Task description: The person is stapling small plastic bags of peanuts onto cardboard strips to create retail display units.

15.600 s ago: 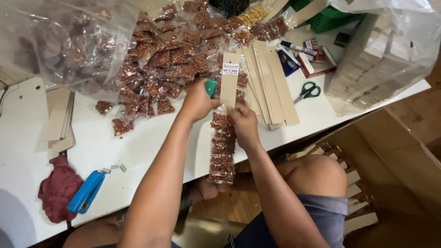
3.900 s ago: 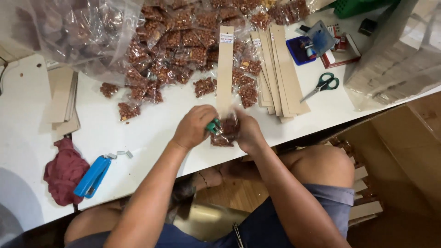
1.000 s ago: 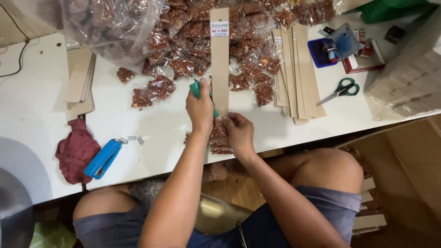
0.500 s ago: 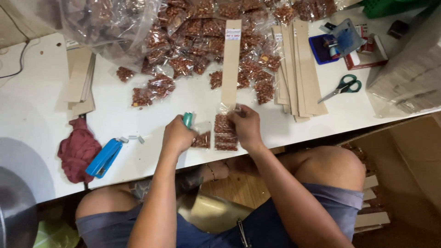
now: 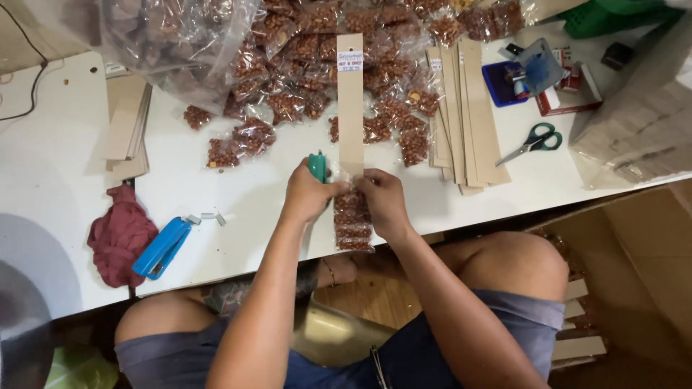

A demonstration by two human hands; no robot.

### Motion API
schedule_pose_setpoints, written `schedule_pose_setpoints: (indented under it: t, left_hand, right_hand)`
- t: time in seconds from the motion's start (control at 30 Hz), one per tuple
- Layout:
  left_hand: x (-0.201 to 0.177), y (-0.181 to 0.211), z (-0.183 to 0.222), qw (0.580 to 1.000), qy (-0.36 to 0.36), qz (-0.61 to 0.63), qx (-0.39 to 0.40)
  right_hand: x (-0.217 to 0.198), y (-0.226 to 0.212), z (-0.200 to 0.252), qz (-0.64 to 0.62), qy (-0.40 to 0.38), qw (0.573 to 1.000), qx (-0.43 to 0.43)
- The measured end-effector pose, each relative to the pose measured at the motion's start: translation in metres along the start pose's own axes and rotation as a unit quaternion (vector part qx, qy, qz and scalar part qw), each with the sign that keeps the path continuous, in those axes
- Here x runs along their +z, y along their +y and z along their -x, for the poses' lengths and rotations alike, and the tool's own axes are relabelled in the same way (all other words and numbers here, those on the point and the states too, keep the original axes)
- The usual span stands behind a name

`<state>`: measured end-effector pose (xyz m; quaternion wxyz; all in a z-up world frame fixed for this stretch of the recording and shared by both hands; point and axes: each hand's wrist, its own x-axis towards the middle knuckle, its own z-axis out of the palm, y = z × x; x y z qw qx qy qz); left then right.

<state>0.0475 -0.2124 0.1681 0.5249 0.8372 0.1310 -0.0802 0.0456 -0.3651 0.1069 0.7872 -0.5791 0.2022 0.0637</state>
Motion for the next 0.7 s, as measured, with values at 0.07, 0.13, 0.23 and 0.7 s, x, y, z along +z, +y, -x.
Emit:
schedule_pose_setpoints:
  t: [0.07,0.13,0.23,0.7]
  left_hand:
    - [0.001,0.001,-0.008,0.998,0.068,-0.003,-0.006]
    - [0.005,0.015,-0.012,0.99,0.138,-0.004,-0.013]
    - [0.018,0.036,-0.018,0.955,0.228,0.19,-0.002]
    - [-0.047,-0.016,-0.049,0.82,0.306,-0.469,0.119]
  right_hand:
    - [0.004,0.003,0.007,0.023,0.008,1.0,0.006]
    - [0.011,0.0,0.017,0.048,0.013,0.999,0.011]
    - [0.021,-0.007,0.031,0.106,0.012,0.994,-0.018]
    - [0.018,-0.031,0.033,0.162,0.023,0.986,-0.035]
